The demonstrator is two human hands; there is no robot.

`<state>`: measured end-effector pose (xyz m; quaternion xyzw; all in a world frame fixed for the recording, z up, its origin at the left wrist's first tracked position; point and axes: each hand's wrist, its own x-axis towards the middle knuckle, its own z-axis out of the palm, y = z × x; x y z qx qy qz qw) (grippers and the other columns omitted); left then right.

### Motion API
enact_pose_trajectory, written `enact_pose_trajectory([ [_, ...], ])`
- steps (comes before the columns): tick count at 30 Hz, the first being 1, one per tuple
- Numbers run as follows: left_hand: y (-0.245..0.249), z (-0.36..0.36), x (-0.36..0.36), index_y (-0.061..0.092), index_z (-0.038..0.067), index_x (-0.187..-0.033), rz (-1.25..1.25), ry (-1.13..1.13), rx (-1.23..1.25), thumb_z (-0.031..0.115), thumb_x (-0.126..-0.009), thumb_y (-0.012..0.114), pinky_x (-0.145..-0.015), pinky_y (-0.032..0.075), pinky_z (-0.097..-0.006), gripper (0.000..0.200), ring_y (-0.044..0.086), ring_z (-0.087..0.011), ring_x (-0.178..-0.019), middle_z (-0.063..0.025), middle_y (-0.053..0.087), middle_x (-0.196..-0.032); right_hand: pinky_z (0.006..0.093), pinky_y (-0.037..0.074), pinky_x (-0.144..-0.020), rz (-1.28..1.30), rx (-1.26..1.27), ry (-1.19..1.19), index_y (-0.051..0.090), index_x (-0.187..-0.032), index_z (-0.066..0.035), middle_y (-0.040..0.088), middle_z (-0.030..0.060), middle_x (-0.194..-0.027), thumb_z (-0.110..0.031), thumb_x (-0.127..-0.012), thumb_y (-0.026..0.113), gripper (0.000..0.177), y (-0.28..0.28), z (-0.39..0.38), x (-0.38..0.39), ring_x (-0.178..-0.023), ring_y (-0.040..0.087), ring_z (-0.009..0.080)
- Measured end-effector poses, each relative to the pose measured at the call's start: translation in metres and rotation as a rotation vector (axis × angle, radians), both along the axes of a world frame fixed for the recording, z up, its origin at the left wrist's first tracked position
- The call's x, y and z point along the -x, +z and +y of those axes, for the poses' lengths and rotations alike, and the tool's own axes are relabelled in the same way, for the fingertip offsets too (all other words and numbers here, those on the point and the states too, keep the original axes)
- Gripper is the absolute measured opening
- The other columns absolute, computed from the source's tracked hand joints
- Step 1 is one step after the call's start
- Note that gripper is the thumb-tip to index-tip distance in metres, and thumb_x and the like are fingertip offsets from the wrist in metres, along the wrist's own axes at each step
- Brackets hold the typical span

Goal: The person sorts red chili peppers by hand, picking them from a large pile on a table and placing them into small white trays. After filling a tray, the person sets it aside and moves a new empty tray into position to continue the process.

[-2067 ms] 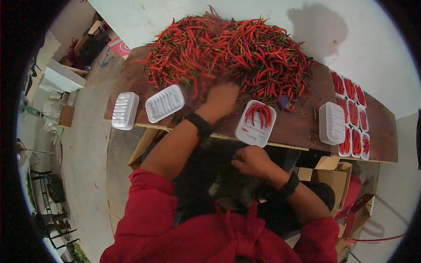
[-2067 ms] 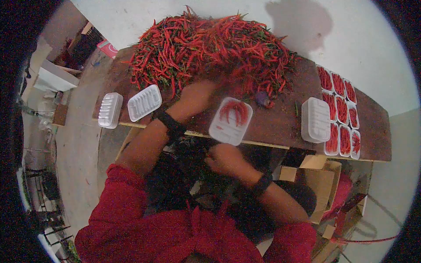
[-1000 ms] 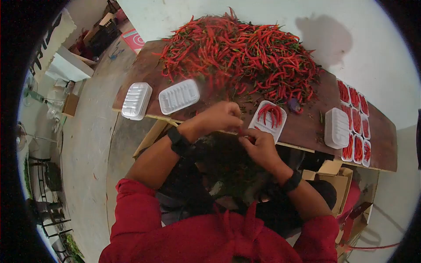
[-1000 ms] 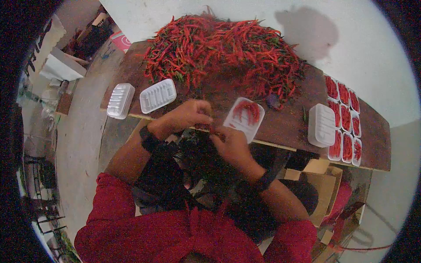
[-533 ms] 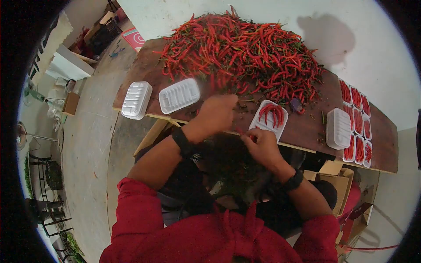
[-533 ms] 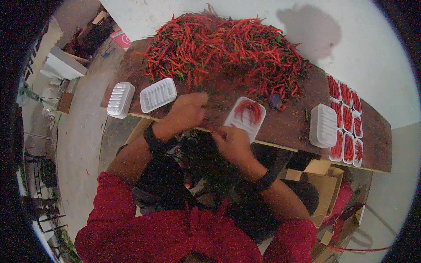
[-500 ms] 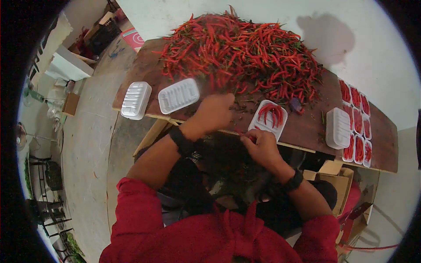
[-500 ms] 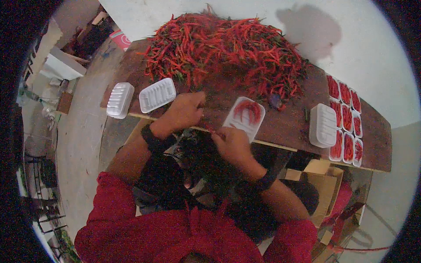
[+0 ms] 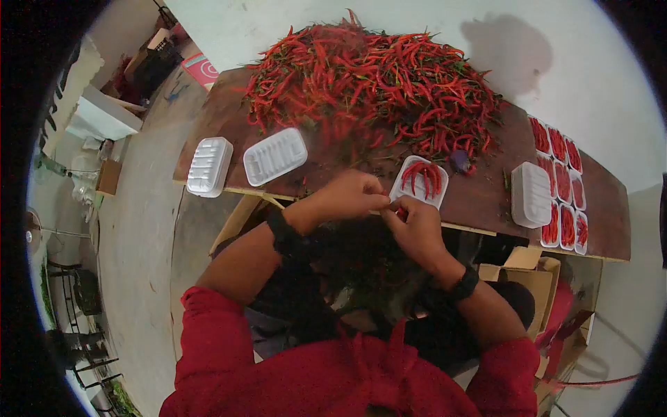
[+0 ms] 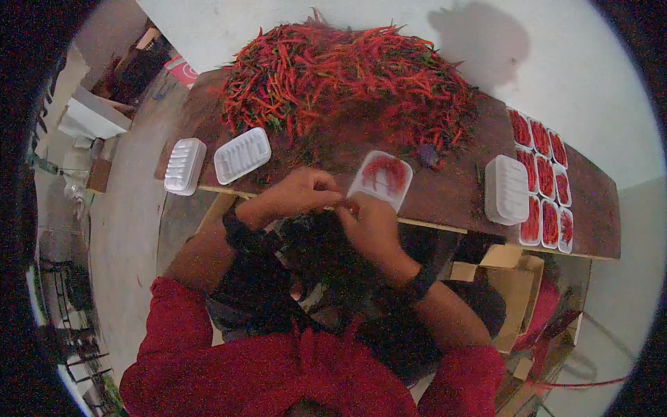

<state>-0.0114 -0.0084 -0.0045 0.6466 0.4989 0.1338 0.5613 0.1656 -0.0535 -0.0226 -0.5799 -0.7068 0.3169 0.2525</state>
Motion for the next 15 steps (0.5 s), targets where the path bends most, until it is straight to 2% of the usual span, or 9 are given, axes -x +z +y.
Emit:
enact_pose_trajectory([
  [4, -0.014, 0.005, -0.011, 0.064, 0.000, -0.084, 0.000, 0.024, -0.088, 0.025, -0.078, 0.063, -0.058, 0.044, -0.0255, 0.026, 0.055, -0.0093, -0.066, -0.0045, 0.061, -0.073, 0.0408, 0.046, -0.062, 0.050, -0.025, -0.041, 0.064, -0.080, -0.003, 0.062, 0.0163, -0.072, -0.026, -0.079, 0.065, 0.023, 0.002, 0.000, -0.007, -0.068, 0.061, 0.0336],
  [6, -0.011, 0.008, -0.016, 0.065, 0.001, -0.082, -0.037, 0.058, -0.225, 0.024, -0.079, 0.063, -0.055, 0.043, -0.0248, 0.023, 0.054, -0.0079, -0.064, -0.0035, 0.061, -0.072, 0.0403, 0.047, -0.062, 0.088, 0.020, -0.059, 0.065, -0.083, -0.003, 0.063, 0.0170, -0.074, -0.025, -0.079, 0.064, 0.022, 0.002, 0.002, -0.009, -0.069, 0.062, 0.0325],
  [10, -0.002, 0.013, -0.030, 0.065, 0.001, -0.082, -0.009, 0.096, -0.104, 0.025, -0.079, 0.062, -0.055, 0.044, -0.0261, 0.024, 0.055, -0.0093, -0.061, -0.0047, 0.062, -0.073, 0.0397, 0.048, -0.063, 0.126, 0.029, -0.100, 0.067, -0.084, -0.002, 0.064, 0.0181, -0.077, -0.023, -0.078, 0.063, 0.022, -0.001, 0.003, -0.020, -0.071, 0.063, 0.0318],
  [13, -0.005, 0.013, -0.045, 0.066, 0.002, -0.084, -0.099, 0.121, -0.020, 0.025, -0.079, 0.062, -0.055, 0.045, -0.0263, 0.024, 0.054, -0.0088, -0.059, -0.0054, 0.061, -0.073, 0.0393, 0.048, -0.064, 0.101, 0.067, -0.132, 0.067, -0.084, -0.002, 0.064, 0.0189, -0.079, -0.024, -0.078, 0.063, 0.023, -0.002, 0.004, -0.029, -0.072, 0.064, 0.0323],
  [15, -0.003, 0.013, -0.053, 0.065, 0.001, -0.083, -0.033, 0.159, -0.141, 0.022, -0.075, 0.062, -0.059, 0.048, -0.0333, 0.022, 0.061, -0.0183, -0.062, -0.0103, 0.063, -0.072, 0.0410, 0.048, -0.064, 0.049, 0.024, -0.139, 0.067, -0.081, -0.002, 0.064, 0.0190, -0.077, -0.024, -0.078, 0.063, 0.023, -0.004, 0.006, -0.035, -0.072, 0.063, 0.0339],
])
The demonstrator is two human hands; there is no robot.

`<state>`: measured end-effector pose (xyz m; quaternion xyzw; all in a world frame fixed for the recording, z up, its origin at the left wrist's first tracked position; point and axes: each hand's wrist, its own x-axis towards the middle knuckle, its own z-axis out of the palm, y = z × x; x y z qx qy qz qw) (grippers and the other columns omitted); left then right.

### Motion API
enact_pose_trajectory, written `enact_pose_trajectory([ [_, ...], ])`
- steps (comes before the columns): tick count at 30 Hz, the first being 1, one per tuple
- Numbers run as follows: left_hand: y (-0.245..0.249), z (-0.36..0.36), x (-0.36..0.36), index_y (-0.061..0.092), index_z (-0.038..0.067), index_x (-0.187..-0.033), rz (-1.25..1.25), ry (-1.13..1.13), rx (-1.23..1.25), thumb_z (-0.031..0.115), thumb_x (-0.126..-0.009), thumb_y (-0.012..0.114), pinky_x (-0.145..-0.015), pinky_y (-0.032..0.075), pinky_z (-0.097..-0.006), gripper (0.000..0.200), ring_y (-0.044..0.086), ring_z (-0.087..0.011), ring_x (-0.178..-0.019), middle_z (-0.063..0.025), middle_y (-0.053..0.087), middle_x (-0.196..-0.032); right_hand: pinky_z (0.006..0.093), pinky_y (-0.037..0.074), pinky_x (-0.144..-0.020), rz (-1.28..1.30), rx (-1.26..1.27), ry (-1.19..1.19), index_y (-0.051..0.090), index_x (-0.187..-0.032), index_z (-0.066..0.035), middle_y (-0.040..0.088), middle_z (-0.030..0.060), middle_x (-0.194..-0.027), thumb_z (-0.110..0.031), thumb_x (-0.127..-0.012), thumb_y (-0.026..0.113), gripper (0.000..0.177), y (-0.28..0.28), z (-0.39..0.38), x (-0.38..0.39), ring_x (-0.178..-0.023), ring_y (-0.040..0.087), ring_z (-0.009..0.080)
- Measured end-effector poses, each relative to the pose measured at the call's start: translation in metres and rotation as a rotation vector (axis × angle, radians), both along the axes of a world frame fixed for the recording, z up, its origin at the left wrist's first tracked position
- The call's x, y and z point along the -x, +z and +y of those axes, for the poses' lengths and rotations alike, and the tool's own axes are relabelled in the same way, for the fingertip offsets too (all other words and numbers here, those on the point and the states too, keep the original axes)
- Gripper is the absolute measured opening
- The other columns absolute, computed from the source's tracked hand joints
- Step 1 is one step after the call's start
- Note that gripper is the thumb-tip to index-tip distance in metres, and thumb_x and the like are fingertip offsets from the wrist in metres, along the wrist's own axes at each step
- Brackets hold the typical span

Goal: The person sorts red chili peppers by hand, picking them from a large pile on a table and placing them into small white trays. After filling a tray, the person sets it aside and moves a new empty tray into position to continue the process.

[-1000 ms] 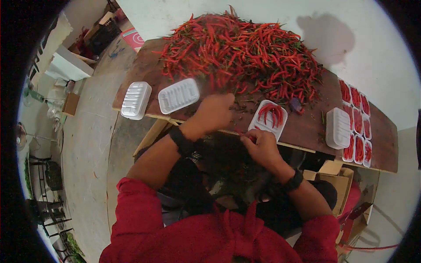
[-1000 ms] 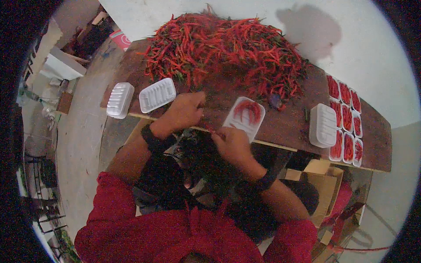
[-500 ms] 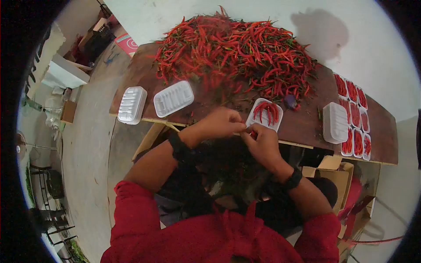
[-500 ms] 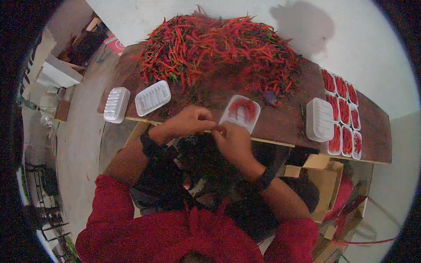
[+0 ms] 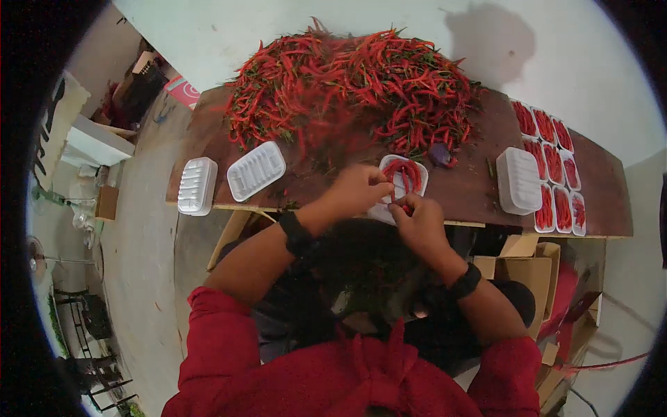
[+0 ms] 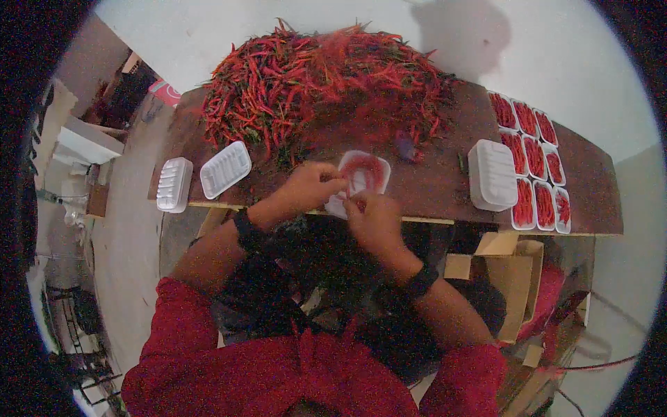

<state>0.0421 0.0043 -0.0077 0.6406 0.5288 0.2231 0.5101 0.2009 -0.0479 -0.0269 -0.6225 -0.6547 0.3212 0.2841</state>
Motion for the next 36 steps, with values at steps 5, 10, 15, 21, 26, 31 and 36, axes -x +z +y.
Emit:
enact_pose_trajectory([
  [5, -0.012, 0.008, -0.005, 0.066, 0.006, -0.092, 0.285, -0.100, -0.397, 0.024, -0.076, 0.060, -0.073, 0.048, -0.0383, 0.024, 0.062, -0.0297, -0.080, -0.0145, 0.064, -0.086, 0.0454, 0.047, -0.064, -0.056, -0.082, -0.027, 0.066, -0.079, -0.002, 0.063, 0.0196, -0.076, -0.025, -0.078, 0.061, 0.023, -0.012, 0.006, -0.016, -0.072, 0.061, 0.0366],
  [10, -0.021, 0.016, -0.002, 0.064, 0.006, -0.092, 0.342, -0.102, -0.550, 0.023, -0.076, 0.059, -0.074, 0.047, -0.0418, 0.024, 0.060, -0.0347, -0.083, -0.0164, 0.063, -0.088, 0.0482, 0.046, -0.065, -0.225, -0.037, -0.010, 0.065, -0.076, -0.001, 0.062, 0.0210, -0.076, -0.026, -0.079, 0.058, 0.026, -0.004, 0.012, -0.019, -0.072, 0.060, 0.0384],
  [15, -0.007, 0.017, 0.005, 0.062, 0.004, -0.084, 0.656, -0.172, -0.530, 0.021, -0.077, 0.055, -0.070, 0.047, -0.0478, 0.019, 0.059, -0.0371, -0.079, -0.0182, 0.062, -0.082, 0.0477, 0.046, -0.064, -0.364, -0.035, -0.032, 0.064, -0.072, -0.002, 0.062, 0.0195, -0.072, -0.025, -0.075, 0.063, 0.024, 0.003, 0.018, -0.013, -0.070, 0.060, 0.0379],
  [21, -0.006, 0.019, 0.021, 0.064, 0.010, -0.082, 0.749, -0.222, -0.648, 0.024, -0.077, 0.055, -0.067, 0.049, -0.0456, 0.017, 0.059, -0.0342, -0.081, -0.0128, 0.062, -0.091, 0.0479, 0.048, -0.065, -0.473, 0.031, -0.057, 0.064, -0.073, -0.003, 0.062, 0.0193, -0.073, -0.026, -0.075, 0.062, 0.024, -0.005, 0.024, -0.006, -0.072, 0.060, 0.0382],
  [26, -0.038, 0.023, 0.017, 0.063, 0.013, -0.082, 0.615, -0.288, -0.899, 0.020, -0.074, 0.058, -0.063, 0.049, -0.0426, 0.012, 0.059, -0.0299, -0.080, -0.0095, 0.056, -0.084, 0.0478, 0.048, -0.065, -0.521, 0.032, -0.027, 0.064, -0.072, -0.003, 0.062, 0.0187, -0.072, -0.026, -0.074, 0.062, 0.023, -0.004, 0.025, -0.003, -0.072, 0.061, 0.0379],
  [31, -0.030, 0.016, 0.006, 0.061, 0.012, -0.089, 0.568, -0.244, -0.823, 0.018, -0.070, 0.063, -0.062, 0.048, -0.0422, 0.019, 0.059, -0.0296, -0.077, -0.0102, 0.052, -0.087, 0.0479, 0.049, -0.063, -0.557, 0.029, -0.024, 0.064, -0.071, -0.004, 0.062, 0.0180, -0.072, -0.027, -0.075, 0.062, 0.024, -0.008, 0.028, -0.001, -0.071, 0.061, 0.0376],
  [36, -0.025, 0.013, 0.000, 0.062, 0.014, -0.098, 0.651, -0.312, -0.790, 0.018, -0.068, 0.066, -0.063, 0.047, -0.0427, 0.030, 0.059, -0.0306, -0.076, -0.0112, 0.053, -0.087, 0.0476, 0.049, -0.062, -0.633, 0.043, -0.014, 0.065, -0.071, -0.005, 0.063, 0.0179, -0.072, -0.027, -0.075, 0.061, 0.023, -0.013, 0.031, -0.001, -0.068, 0.062, 0.0367],
])
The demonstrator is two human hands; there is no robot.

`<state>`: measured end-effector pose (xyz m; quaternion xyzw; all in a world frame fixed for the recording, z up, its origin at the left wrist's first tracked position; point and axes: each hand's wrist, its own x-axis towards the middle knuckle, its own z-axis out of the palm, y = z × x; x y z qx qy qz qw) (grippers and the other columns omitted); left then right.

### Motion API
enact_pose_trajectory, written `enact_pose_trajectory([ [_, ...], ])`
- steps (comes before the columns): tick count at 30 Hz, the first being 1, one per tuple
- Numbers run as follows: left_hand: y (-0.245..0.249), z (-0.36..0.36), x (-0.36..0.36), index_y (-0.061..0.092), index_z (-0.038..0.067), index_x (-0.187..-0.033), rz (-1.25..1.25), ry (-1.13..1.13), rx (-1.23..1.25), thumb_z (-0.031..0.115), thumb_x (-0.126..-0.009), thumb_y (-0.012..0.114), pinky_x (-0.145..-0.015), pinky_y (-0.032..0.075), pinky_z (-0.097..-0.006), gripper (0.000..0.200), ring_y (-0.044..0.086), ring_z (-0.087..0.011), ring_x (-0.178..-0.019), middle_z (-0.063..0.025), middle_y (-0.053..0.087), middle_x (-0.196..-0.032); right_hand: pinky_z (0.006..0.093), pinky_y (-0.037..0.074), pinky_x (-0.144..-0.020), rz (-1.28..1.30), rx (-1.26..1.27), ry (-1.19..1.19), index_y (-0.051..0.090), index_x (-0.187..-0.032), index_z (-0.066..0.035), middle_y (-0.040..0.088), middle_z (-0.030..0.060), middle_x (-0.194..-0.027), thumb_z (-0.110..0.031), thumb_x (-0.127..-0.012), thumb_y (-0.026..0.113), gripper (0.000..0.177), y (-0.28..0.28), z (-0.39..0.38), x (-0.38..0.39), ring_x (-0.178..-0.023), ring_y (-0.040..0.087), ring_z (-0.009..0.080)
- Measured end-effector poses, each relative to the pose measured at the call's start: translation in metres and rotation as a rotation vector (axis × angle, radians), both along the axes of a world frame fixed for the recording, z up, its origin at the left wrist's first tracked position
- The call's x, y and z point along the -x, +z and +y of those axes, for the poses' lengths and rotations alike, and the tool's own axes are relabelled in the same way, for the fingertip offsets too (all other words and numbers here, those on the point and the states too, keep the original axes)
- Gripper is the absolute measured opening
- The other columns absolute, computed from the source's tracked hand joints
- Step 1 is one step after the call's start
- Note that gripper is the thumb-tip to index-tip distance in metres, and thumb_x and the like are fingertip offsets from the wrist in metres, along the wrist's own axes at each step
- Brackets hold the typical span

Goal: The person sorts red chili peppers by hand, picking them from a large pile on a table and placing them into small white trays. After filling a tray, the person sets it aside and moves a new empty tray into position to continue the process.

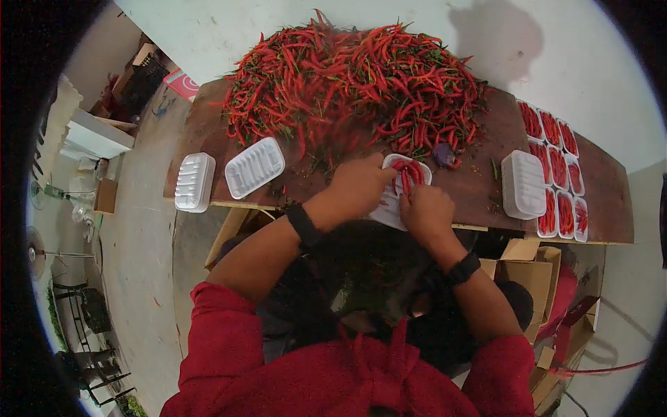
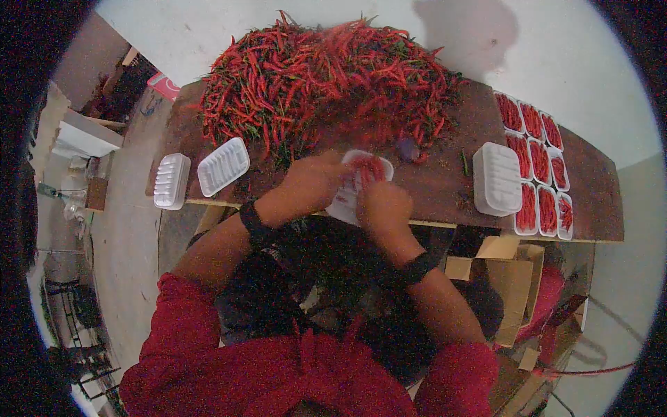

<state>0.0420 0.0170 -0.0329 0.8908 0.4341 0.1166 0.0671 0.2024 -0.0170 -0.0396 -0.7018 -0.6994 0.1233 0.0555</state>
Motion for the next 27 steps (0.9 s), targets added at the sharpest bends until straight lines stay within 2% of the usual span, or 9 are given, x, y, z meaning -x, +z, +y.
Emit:
enact_pose_trajectory([
  [4, 0.002, 0.000, -0.001, 0.062, 0.014, -0.098, 0.006, 0.009, 0.006, 0.019, -0.066, 0.070, -0.063, 0.048, -0.0425, 0.033, 0.059, -0.0306, -0.077, -0.0115, 0.053, -0.088, 0.0471, 0.050, -0.062, 0.028, 0.011, -0.002, 0.066, -0.070, -0.005, 0.063, 0.0182, -0.072, -0.027, -0.075, 0.061, 0.023, 0.003, 0.003, 0.001, -0.068, 0.062, 0.0369],
  [6, 0.006, 0.000, -0.001, 0.058, 0.016, -0.108, 0.046, -0.021, 0.054, 0.015, -0.076, 0.056, -0.066, 0.051, -0.0438, 0.032, 0.060, -0.0347, -0.083, -0.0149, 0.056, -0.097, 0.0470, 0.050, -0.062, 0.047, -0.040, -0.007, 0.066, -0.069, -0.004, 0.063, 0.0183, -0.072, -0.027, -0.075, 0.060, 0.024, 0.002, 0.003, 0.003, -0.068, 0.062, 0.0369],
  [21, 0.010, -0.002, -0.007, 0.057, 0.022, -0.112, 0.063, -0.030, 0.118, 0.011, -0.070, 0.062, -0.065, 0.050, -0.0437, 0.044, 0.061, -0.0335, -0.082, -0.0133, 0.057, -0.095, 0.0465, 0.050, -0.062, 0.017, -0.015, 0.036, 0.065, -0.070, -0.003, 0.062, 0.0195, -0.072, -0.025, -0.075, 0.061, 0.023, 0.019, 0.006, 0.006, -0.068, 0.062, 0.0373],
  [24, 0.003, -0.002, -0.007, 0.061, 0.016, -0.106, 0.024, -0.040, 0.059, 0.012, -0.066, 0.066, -0.064, 0.049, -0.0413, 0.040, 0.061, -0.0306, -0.079, -0.0122, 0.056, -0.094, 0.0469, 0.050, -0.062, 0.012, -0.011, 0.074, 0.065, -0.071, -0.003, 0.063, 0.0196, -0.072, -0.024, -0.074, 0.061, 0.022, 0.017, 0.006, 0.004, -0.068, 0.062, 0.0375],
  [27, 0.000, -0.001, -0.008, 0.061, 0.016, -0.106, 0.015, -0.049, 0.067, 0.012, -0.067, 0.064, -0.065, 0.049, -0.0414, 0.039, 0.061, -0.0304, -0.079, -0.0122, 0.056, -0.094, 0.0470, 0.050, -0.062, 0.016, -0.019, 0.063, 0.065, -0.071, -0.003, 0.063, 0.0196, -0.072, -0.024, -0.074, 0.060, 0.022, 0.016, 0.006, 0.005, -0.069, 0.062, 0.0372],
])
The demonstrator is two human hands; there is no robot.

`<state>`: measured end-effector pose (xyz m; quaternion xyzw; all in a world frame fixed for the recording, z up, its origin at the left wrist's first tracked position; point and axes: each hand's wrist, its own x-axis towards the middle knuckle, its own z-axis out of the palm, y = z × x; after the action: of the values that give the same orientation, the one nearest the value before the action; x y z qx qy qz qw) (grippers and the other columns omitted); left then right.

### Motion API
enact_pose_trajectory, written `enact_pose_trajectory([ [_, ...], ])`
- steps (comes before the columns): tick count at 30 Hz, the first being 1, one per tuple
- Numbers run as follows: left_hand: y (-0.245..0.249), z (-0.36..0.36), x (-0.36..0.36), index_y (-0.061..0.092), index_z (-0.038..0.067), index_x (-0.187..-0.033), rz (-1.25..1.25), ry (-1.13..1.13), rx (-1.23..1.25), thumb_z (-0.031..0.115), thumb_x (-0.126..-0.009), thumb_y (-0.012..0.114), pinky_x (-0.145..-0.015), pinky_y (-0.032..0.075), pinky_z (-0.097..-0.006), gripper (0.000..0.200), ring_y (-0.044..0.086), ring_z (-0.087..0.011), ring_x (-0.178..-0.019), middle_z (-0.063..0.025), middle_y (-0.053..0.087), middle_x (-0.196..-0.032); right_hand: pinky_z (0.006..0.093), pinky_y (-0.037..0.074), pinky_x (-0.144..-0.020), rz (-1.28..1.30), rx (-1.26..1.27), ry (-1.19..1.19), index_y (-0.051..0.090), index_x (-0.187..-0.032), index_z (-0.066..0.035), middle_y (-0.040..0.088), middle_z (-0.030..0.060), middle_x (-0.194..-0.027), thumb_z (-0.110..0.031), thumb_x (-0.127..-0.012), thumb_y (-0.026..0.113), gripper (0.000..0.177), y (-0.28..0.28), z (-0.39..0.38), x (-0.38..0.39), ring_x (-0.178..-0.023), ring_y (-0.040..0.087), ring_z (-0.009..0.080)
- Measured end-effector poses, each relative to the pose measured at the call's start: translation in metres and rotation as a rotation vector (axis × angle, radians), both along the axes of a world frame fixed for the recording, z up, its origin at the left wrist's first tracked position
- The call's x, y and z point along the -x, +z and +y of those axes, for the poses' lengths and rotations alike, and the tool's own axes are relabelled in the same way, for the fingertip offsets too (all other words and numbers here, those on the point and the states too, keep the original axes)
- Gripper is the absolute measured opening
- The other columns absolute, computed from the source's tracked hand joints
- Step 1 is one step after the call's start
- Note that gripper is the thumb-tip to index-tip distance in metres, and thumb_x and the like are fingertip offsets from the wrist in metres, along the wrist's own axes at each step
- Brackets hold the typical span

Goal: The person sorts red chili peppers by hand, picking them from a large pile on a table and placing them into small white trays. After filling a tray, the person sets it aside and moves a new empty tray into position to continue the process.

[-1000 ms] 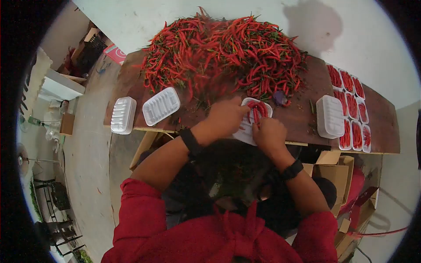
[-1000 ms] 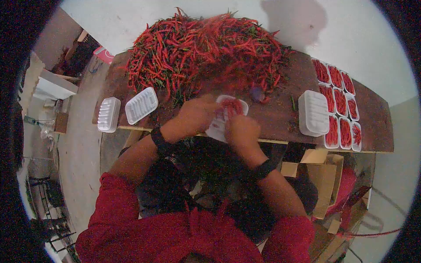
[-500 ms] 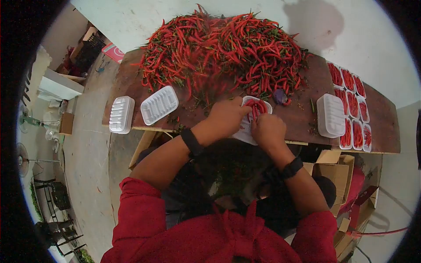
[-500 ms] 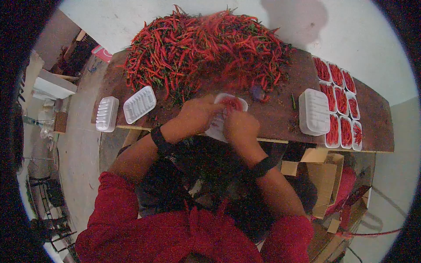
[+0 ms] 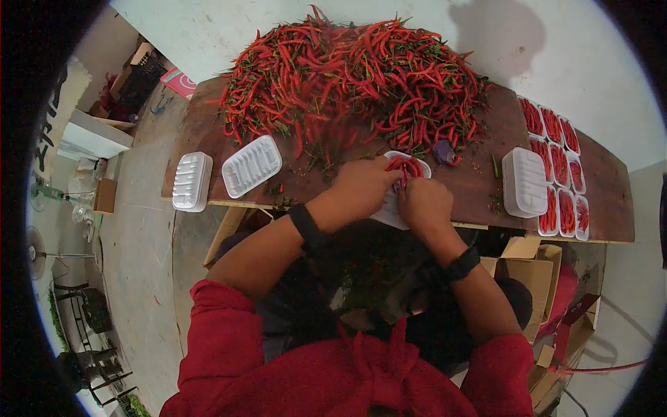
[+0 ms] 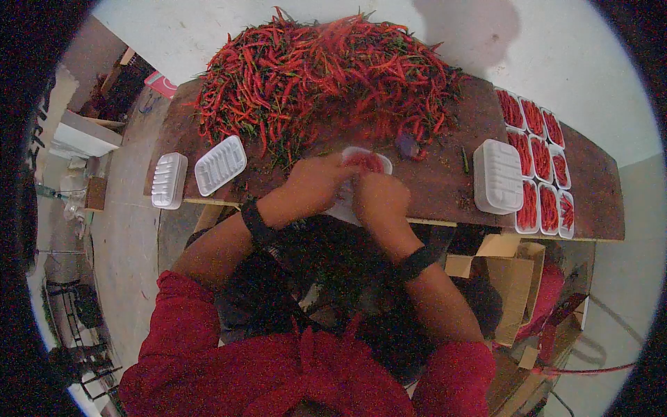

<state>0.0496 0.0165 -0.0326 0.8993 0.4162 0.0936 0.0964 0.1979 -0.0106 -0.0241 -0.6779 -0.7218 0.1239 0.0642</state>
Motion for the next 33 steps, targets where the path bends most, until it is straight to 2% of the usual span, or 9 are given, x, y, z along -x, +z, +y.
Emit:
enact_pose_trajectory([
  [6, -0.009, 0.001, 0.000, 0.062, 0.016, -0.105, -0.050, -0.026, -0.064, 0.012, -0.069, 0.061, -0.064, 0.049, -0.0413, 0.036, 0.061, -0.0302, -0.078, -0.0114, 0.058, -0.091, 0.0469, 0.050, -0.062, -0.008, 0.010, -0.002, 0.065, -0.072, -0.004, 0.063, 0.0194, -0.072, -0.026, -0.076, 0.059, 0.024, -0.003, 0.001, -0.001, -0.069, 0.062, 0.0371],
  [13, -0.008, 0.001, -0.001, 0.063, 0.015, -0.103, 0.001, -0.002, -0.026, 0.012, -0.070, 0.060, -0.064, 0.049, -0.0416, 0.034, 0.061, -0.0302, -0.078, -0.0099, 0.058, -0.089, 0.0466, 0.050, -0.062, -0.002, -0.001, 0.020, 0.067, -0.075, -0.006, 0.063, 0.0183, -0.072, -0.027, -0.077, 0.058, 0.023, -0.001, -0.002, -0.004, -0.068, 0.062, 0.0362],
  [22, 0.001, 0.006, 0.000, 0.062, 0.015, -0.098, -0.012, -0.003, -0.052, 0.013, -0.071, 0.058, -0.063, 0.049, -0.0428, 0.027, 0.061, -0.0307, -0.077, -0.0105, 0.058, -0.089, 0.0458, 0.049, -0.063, 0.040, -0.025, 0.031, 0.067, -0.077, -0.008, 0.063, 0.0158, -0.071, -0.028, -0.074, 0.063, 0.020, 0.010, -0.011, -0.016, -0.069, 0.061, 0.0353],
  [25, 0.009, 0.021, 0.016, 0.061, 0.014, -0.097, -0.052, 0.078, -0.056, 0.015, -0.072, 0.058, -0.064, 0.049, -0.0434, 0.025, 0.061, -0.0318, -0.078, -0.0118, 0.058, -0.089, 0.0455, 0.049, -0.063, -0.009, 0.040, 0.033, 0.067, -0.078, -0.008, 0.063, 0.0155, -0.071, -0.028, -0.075, 0.063, 0.020, 0.010, -0.014, -0.017, -0.070, 0.061, 0.0349],
  [27, 0.014, 0.031, 0.033, 0.059, 0.016, -0.109, 0.104, 0.175, -0.066, 0.019, -0.079, 0.050, -0.068, 0.051, -0.0448, 0.031, 0.061, -0.0338, -0.083, -0.0136, 0.062, -0.091, 0.0452, 0.048, -0.063, 0.043, 0.047, 0.143, 0.067, -0.078, -0.008, 0.063, 0.0158, -0.072, -0.028, -0.076, 0.063, 0.021, 0.014, -0.023, -0.016, -0.069, 0.061, 0.0347],
  [31, 0.011, 0.034, 0.056, 0.059, 0.012, -0.109, 0.089, 0.229, -0.049, 0.016, -0.078, 0.049, -0.069, 0.050, -0.0454, 0.032, 0.060, -0.0352, -0.082, -0.0154, 0.061, -0.087, 0.0451, 0.048, -0.062, 0.058, 0.020, 0.190, 0.067, -0.077, -0.008, 0.063, 0.0158, -0.071, -0.028, -0.076, 0.063, 0.021, 0.013, -0.030, -0.015, -0.068, 0.061, 0.0348],
  [33, 0.017, 0.024, 0.059, 0.060, 0.010, -0.105, 0.142, 0.236, 0.084, 0.015, -0.078, 0.049, -0.070, 0.049, -0.0463, 0.029, 0.059, -0.0367, -0.082, -0.0168, 0.059, -0.084, 0.0449, 0.048, -0.061, 0.062, -0.028, 0.177, 0.067, -0.076, -0.007, 0.063, 0.0157, -0.070, -0.027, -0.076, 0.063, 0.020, 0.018, -0.031, -0.014, -0.068, 0.061, 0.0346],
])
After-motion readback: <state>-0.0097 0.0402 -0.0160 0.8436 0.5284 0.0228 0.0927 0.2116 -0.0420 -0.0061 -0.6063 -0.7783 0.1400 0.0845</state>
